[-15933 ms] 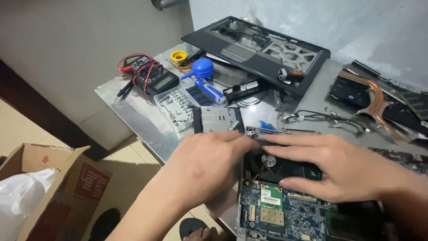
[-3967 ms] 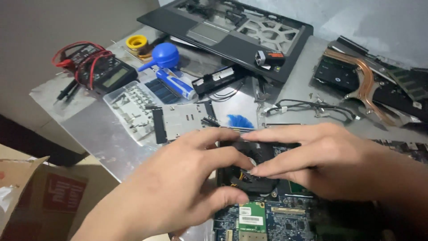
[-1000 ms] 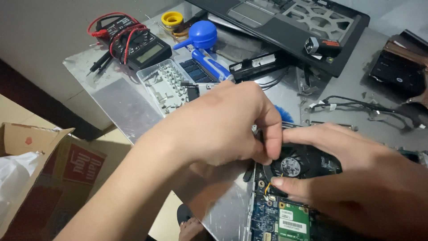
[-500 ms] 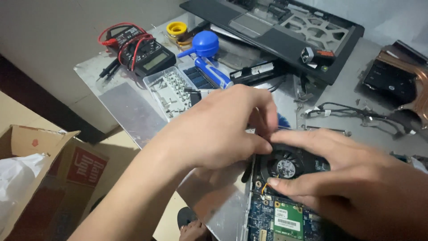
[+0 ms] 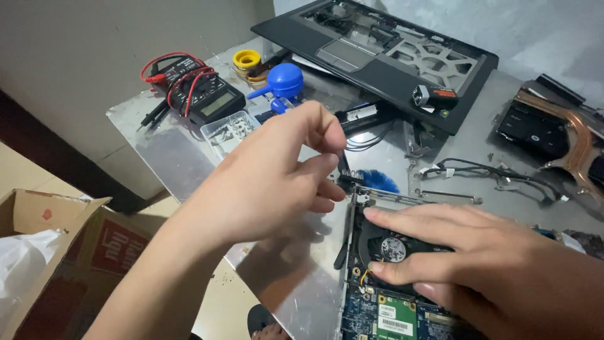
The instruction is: Attempting to install a cooling fan and heatsink onto a laptop motherboard at a repair bench.
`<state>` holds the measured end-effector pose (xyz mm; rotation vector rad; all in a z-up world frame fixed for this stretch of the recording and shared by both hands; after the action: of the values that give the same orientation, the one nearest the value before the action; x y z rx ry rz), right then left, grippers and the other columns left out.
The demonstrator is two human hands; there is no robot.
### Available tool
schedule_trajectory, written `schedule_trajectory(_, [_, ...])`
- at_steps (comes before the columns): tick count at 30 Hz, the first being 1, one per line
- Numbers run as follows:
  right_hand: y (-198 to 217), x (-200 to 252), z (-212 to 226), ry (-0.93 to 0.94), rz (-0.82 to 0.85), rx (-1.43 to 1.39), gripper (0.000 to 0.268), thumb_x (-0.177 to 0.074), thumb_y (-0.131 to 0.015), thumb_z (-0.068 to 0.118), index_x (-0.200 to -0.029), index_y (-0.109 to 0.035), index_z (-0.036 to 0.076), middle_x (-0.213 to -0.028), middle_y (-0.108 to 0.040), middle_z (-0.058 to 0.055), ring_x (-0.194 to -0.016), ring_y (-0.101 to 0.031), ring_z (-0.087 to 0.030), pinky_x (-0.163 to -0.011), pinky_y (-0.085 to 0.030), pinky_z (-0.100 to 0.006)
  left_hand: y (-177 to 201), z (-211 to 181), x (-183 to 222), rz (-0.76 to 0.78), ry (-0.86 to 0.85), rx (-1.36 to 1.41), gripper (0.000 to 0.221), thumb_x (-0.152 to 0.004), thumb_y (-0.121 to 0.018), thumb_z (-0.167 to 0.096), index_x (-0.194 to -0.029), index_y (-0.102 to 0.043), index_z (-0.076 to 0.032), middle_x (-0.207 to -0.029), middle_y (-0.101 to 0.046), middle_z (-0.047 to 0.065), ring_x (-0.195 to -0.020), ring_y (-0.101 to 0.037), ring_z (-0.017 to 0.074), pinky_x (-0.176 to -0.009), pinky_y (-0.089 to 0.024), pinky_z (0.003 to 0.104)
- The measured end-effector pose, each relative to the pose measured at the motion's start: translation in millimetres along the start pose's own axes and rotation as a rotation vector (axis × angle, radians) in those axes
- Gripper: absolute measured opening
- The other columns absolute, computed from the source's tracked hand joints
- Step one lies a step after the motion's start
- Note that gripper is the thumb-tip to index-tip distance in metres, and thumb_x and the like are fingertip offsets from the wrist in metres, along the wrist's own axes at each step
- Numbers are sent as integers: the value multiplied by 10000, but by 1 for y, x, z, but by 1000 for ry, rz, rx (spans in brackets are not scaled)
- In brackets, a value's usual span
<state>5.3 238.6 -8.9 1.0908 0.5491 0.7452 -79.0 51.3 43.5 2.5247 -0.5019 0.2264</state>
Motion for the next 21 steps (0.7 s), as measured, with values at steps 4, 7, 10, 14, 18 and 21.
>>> schedule_trajectory(4, [-6, 3, 1, -10, 63, -21, 511, -1157, -480, 436, -1525, -806, 295, -1859, -436, -102, -1614, -430, -371, -1081, -376, -623, -12, 4, -5, 43, -161, -168, 110, -1016, -680, -188, -1098, -719, -250, -1156, -838, -119, -709, -790, 89, -759, -637, 301])
schedule_trajectory(7, [11, -1, 2, -50, -113, -41, 510, -1070, -608, 302, -1551, -710, 164, -1645, -713, -78, -1537, -595, -313, -1219, -382, -586, -41, -2, 3, 188, -333, -405, 228, -874, -902, -331, -1074, -796, -302, -1073, -875, -90, -999, -800, 106, -885, -627, 339])
schedule_trajectory(10, [-12, 4, -44, -707, 220, -124, 563, -1045, -595, 469, -1603, -637, 536, -1688, -660, 268, -1592, -540, -25, -1279, -428, -438, -55, 3, 6, 224, -185, -478, 341, -843, -943, -349, -1104, -734, -284, -1096, -786, -33, -1054, -729, 183, -871, -559, 380])
schedule_trajectory(14, [2, 2, -40, -816, 91, -224, 525, -1032, -565, 431, -1516, -722, 562, -1595, -784, 284, -1484, -693, -26, -1184, -528, -421, -50, 9, 2, 236, 77, -444, 417, -772, -974, -330, -1120, -759, -254, -1099, -799, -33, -1033, -748, 177, -873, -564, 359])
schedule_trajectory(18, [29, -1, -29, -508, -270, -282, 507, -1034, -551, 392, -1477, -792, 340, -1431, -932, 132, -1265, -896, -91, -927, -660, -358, -45, 11, 6, 234, 208, -432, 431, -744, -993, -328, -1078, -745, -220, -1107, -807, -21, -1034, -751, 192, -869, -546, 365])
schedule_trajectory(21, [26, -11, -6, -277, -276, -177, 516, -936, -627, 30, -1339, -842, 269, -1574, -768, 19, -1312, -829, -176, -687, -823, -263, -46, 13, 5, 222, 213, -466, 497, -745, -1003, -373, -1161, -768, -235, -1160, -817, -23, -1073, -760, 203, -878, -559, 374])
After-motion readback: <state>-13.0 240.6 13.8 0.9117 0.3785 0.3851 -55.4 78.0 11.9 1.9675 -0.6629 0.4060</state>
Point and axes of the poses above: each hand's wrist, its own x-axis away from the middle knuckle, its own y-axis out of the back of the hand, z = x × y, the point moved 9 cm from there along -x, towards the middle knuckle
